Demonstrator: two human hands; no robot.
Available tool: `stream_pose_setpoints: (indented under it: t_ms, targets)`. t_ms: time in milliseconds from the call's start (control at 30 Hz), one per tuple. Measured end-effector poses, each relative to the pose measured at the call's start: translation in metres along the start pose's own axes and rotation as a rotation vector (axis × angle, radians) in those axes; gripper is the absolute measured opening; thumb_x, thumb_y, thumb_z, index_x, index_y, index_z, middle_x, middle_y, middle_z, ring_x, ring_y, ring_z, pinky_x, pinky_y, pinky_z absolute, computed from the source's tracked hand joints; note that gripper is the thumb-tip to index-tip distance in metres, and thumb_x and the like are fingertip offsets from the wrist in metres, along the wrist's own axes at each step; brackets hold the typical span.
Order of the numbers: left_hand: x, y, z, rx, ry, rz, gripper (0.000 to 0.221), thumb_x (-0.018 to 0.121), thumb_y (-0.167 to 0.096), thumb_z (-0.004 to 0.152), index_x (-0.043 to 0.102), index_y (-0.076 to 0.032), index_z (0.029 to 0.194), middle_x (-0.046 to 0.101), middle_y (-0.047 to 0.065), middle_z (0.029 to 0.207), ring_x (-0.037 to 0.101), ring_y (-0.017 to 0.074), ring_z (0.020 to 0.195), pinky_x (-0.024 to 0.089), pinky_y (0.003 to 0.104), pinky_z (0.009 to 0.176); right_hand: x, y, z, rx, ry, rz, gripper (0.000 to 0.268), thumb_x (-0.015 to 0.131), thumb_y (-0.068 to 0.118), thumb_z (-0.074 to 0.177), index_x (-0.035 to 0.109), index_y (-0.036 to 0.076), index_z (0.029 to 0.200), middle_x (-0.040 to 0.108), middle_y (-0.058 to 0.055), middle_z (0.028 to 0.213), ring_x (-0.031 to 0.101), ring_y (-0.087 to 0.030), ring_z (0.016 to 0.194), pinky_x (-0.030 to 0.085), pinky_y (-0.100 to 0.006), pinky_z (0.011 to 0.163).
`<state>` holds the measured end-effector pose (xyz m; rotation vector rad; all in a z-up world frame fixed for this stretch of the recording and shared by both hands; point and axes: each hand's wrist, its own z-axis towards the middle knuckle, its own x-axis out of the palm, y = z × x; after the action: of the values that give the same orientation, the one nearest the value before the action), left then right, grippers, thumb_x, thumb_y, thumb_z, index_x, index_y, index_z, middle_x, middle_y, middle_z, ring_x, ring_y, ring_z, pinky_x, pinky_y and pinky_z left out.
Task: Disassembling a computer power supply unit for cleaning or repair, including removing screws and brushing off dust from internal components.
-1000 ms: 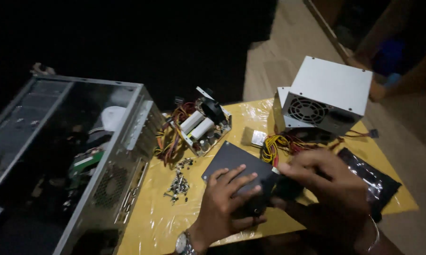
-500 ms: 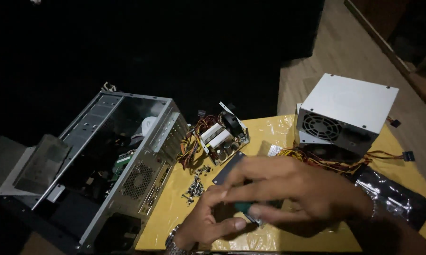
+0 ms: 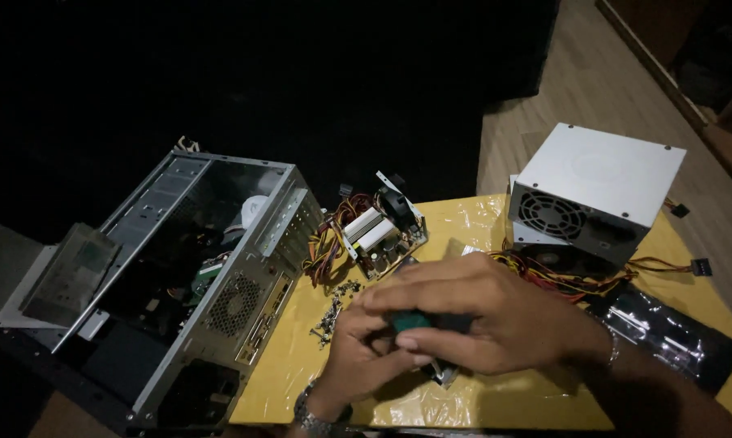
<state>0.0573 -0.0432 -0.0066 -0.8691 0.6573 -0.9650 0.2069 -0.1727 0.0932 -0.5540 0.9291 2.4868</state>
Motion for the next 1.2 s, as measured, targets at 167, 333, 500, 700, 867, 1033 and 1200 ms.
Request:
stream_pose_setpoints:
  t_ms: [167, 333, 500, 700, 867, 1033, 1200]
  targets:
    - [0.007, -0.002, -0.002, -0.043, -0.025, -0.091, 0.021, 0.085, -0.021, 0.079, 0.069, -0.008, 0.079, 0.062, -0.001, 0.069, 0.051, 0.0086, 0.058, 0.042, 0.023, 0.048, -0.008, 0.007, 0.005, 0.057, 0.005, -0.084, 0.030, 0.064, 0.014, 0.096, 0.065, 0.000, 0.122, 0.064, -0.019, 0.109, 0.066, -0.029, 0.097, 0.061, -0.037, 0.081]
    - [0.014, -0.017, 0.005, 0.021, -0.102, 0.070, 0.040, 0.083, -0.037, 0.079, 0.075, -0.003, 0.099, 0.077, 0.010, 0.090, 0.072, 0.0154, 0.077, 0.060, 0.026, 0.063, -0.009, 0.012, 0.002, 0.081, 0.090, 0.026, 0.037, 0.054, 0.030, 0.102, 0.061, 0.004, 0.128, 0.067, -0.021, 0.122, 0.073, -0.033, 0.108, 0.069, -0.043, 0.089]
    - [0.012, -0.013, -0.001, 0.048, 0.026, 0.052, 0.015, 0.079, -0.024, 0.088, 0.074, -0.010, 0.086, 0.063, -0.003, 0.068, 0.049, 0.0100, 0.055, 0.039, 0.025, 0.049, -0.011, 0.017, 0.001, 0.065, -0.003, 0.082, 0.029, 0.063, 0.000, 0.094, 0.064, -0.004, 0.122, 0.072, -0.022, 0.124, 0.077, -0.035, 0.115, 0.072, -0.042, 0.096]
    - [0.014, -0.027, 0.000, -0.120, 0.082, -0.205, 0.026, 0.074, -0.023, 0.090, 0.073, -0.001, 0.104, 0.072, 0.013, 0.104, 0.071, 0.0230, 0.092, 0.063, 0.032, 0.080, -0.006, 0.012, -0.001, 0.045, -0.002, -0.084, 0.030, 0.064, 0.007, 0.093, 0.064, -0.006, 0.120, 0.074, -0.022, 0.117, 0.079, -0.031, 0.103, 0.071, -0.036, 0.087]
    - [0.020, -0.024, 0.005, 0.009, -0.087, 0.156, 0.022, 0.084, -0.027, 0.078, 0.070, -0.009, 0.080, 0.068, 0.003, 0.078, 0.059, 0.0136, 0.072, 0.049, 0.029, 0.062, -0.005, 0.019, 0.004, 0.081, 0.019, -0.107, 0.028, 0.059, 0.021, 0.098, 0.064, 0.000, 0.115, 0.069, -0.019, 0.110, 0.073, -0.030, 0.099, 0.065, -0.039, 0.081]
    - [0.017, -0.016, 0.001, -0.069, 0.053, -0.103, 0.019, 0.079, -0.024, 0.089, 0.076, -0.006, 0.092, 0.063, -0.002, 0.071, 0.049, 0.0099, 0.059, 0.038, 0.024, 0.052, -0.009, 0.019, 0.000, 0.077, 0.005, -0.047, 0.028, 0.056, 0.007, 0.092, 0.067, -0.005, 0.114, 0.076, -0.022, 0.116, 0.080, -0.034, 0.105, 0.071, -0.040, 0.092]
    - [0.015, -0.021, 0.003, -0.077, 0.116, -0.389, 0.028, 0.073, -0.020, 0.094, 0.068, 0.003, 0.109, 0.071, 0.015, 0.111, 0.069, 0.0248, 0.103, 0.059, 0.034, 0.093, -0.006, 0.019, 0.006, 0.101, 0.001, -0.095, 0.022, 0.061, 0.013, 0.097, 0.067, 0.000, 0.114, 0.070, -0.017, 0.109, 0.072, -0.024, 0.089, 0.063, -0.031, 0.069]
